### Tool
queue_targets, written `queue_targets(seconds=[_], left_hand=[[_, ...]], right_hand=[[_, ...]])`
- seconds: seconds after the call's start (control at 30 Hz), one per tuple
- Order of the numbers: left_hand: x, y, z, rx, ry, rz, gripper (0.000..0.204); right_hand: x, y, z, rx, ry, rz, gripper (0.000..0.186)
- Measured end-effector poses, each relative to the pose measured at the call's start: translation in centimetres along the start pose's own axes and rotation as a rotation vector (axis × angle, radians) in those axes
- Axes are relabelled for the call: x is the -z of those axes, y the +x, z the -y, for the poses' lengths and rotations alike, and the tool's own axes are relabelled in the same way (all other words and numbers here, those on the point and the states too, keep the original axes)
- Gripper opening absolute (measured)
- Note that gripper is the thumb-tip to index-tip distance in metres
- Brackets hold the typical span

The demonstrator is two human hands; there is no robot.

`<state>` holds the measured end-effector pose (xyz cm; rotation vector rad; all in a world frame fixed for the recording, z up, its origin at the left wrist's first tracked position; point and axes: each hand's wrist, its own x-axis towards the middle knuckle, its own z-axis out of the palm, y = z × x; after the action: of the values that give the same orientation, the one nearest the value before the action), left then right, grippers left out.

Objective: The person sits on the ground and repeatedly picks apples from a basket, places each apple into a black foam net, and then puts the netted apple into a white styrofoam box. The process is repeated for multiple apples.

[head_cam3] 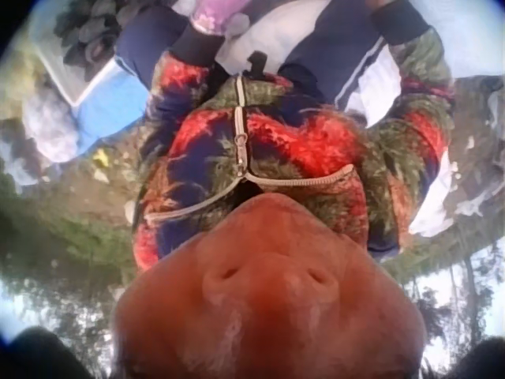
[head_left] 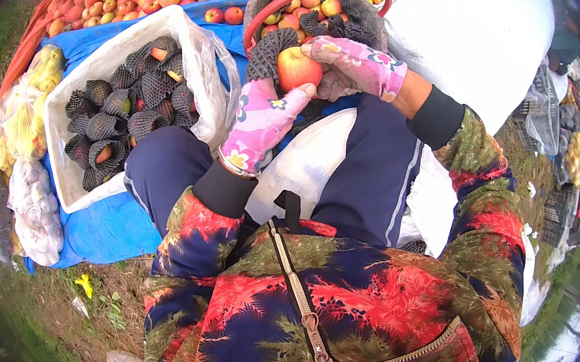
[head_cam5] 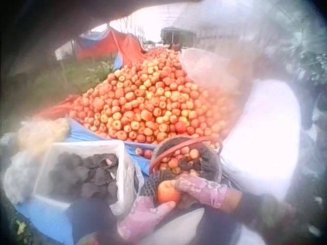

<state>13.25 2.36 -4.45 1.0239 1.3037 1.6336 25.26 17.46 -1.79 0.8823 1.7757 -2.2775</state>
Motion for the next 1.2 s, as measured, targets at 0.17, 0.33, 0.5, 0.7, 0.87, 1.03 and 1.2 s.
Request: queue_targets(seconds=[0.17,0.33,0.5,0.7,0.87,1.03,1.2], left_hand=[[1.4,-0.7,-3.2,0.269,-0.784,0.077,0.055],[2.2,-1.9,-4.3,0.219,-1.103,0.144,0.057],[4.0,-4.6,-6.2,0.209,-1.080,0.192,0.058],[7.2,-6.8,-9.6,0.074,-0.541,0.135,0.069],[11.9,-5.7,-11.5,-0.043,0.118,-0.074,0.065],[17.9,-3.3,-7.9,-0.073,0.488,-0.410,0.056],[32.8,0.2,-1.6,0.145,1.446,-0.557,0.058]], right_hand=[[0.7,-2.0,0.8,0.215,-0.073,-0.329,0.038],[-5.3,-0.8,-4.9,0.161,0.734,0.311,0.052],[-8.8,-0.5,-3.3,0.371,0.792,0.363,0.060],[-9.4,0.6,1.5,0.842,0.144,-0.165,0.040],[-13.8,2.1,3.5,1.398,-0.669,-0.537,0.036],[-16.4,3.0,4.5,1.186,-0.872,-0.192,0.043],[-1.6,5.0,-0.5,0.712,-0.790,-0.435,0.037]])
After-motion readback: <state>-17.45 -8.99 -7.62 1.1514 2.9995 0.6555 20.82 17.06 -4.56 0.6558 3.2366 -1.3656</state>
